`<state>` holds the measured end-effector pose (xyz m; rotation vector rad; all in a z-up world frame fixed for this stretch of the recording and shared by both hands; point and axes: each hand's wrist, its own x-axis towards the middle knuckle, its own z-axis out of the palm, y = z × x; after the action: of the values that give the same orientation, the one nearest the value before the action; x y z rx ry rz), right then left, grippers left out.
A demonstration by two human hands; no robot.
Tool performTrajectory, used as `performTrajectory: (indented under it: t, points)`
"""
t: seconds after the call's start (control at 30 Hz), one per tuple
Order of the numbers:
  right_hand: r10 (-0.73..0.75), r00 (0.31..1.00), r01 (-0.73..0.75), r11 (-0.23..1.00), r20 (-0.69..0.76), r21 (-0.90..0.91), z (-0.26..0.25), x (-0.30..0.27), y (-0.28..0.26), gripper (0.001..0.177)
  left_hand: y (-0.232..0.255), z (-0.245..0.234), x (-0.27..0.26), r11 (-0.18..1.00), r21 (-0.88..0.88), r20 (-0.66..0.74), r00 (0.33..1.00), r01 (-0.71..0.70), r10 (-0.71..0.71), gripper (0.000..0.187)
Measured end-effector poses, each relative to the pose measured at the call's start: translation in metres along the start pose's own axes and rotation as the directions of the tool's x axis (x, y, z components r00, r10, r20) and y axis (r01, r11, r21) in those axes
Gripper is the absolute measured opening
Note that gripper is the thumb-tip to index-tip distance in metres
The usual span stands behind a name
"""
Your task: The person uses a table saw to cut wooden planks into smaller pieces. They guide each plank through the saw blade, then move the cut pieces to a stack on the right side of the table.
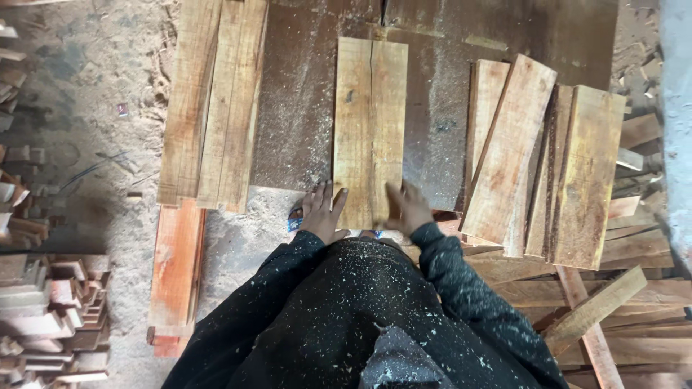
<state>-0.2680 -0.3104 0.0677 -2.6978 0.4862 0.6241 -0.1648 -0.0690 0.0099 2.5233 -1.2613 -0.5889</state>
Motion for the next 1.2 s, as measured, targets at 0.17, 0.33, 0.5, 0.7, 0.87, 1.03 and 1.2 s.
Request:
performTrajectory:
  t: [0.17, 0.33, 0.5, 0.7, 0.87, 1.03, 1.2]
  points:
    - [-0.046, 0.998, 0.039, 0.987, -0.044, -0.157, 0.012, -0.022, -0.012, 0.127, -0.008, -0.011, 0.004, 0.998, -0.005, 0.002, 0.998, -0.069, 0.069, 0.116]
    - [-0.056, 0.989, 0.049, 0.997, -0.136, -0.054, 0.028, -0.001, 0.003, 0.127, -0.02, -0.022, 0.026, 0.99, 0.106, 0.057, 0.994, -0.094, 0.089, 0.122]
    - [-0.039, 0.991, 0.029, 0.997, -0.127, -0.077, 0.025, 0.021, 0.014, 0.129, -0.031, -0.029, 0.05, 0.987, 0.133, 0.105, 0.992, -0.088, 0.075, 0.127]
    - [-0.038, 0.987, 0.028, 0.997, -0.159, -0.067, 0.018, 0.035, 0.024, 0.128, -0.034, -0.029, 0.065, 0.991, 0.11, 0.057, 0.996, -0.081, 0.075, 0.128]
    - [-0.065, 0.982, 0.055, 0.997, -0.175, -0.058, 0.008, 0.05, 0.031, 0.13, -0.036, -0.036, 0.08, 0.992, 0.111, 0.085, 0.995, -0.061, 0.052, 0.127]
    - [-0.07, 0.981, 0.065, 0.997, -0.179, -0.033, 0.006, 0.052, 0.033, 0.128, -0.033, -0.047, 0.085, 0.987, 0.138, 0.119, 0.991, -0.079, 0.062, 0.127]
    - [-0.046, 0.986, 0.043, 0.999, -0.163, -0.022, -0.009, 0.071, 0.035, 0.13, -0.035, -0.064, 0.103, 0.981, 0.178, 0.167, 0.985, -0.073, 0.043, 0.127]
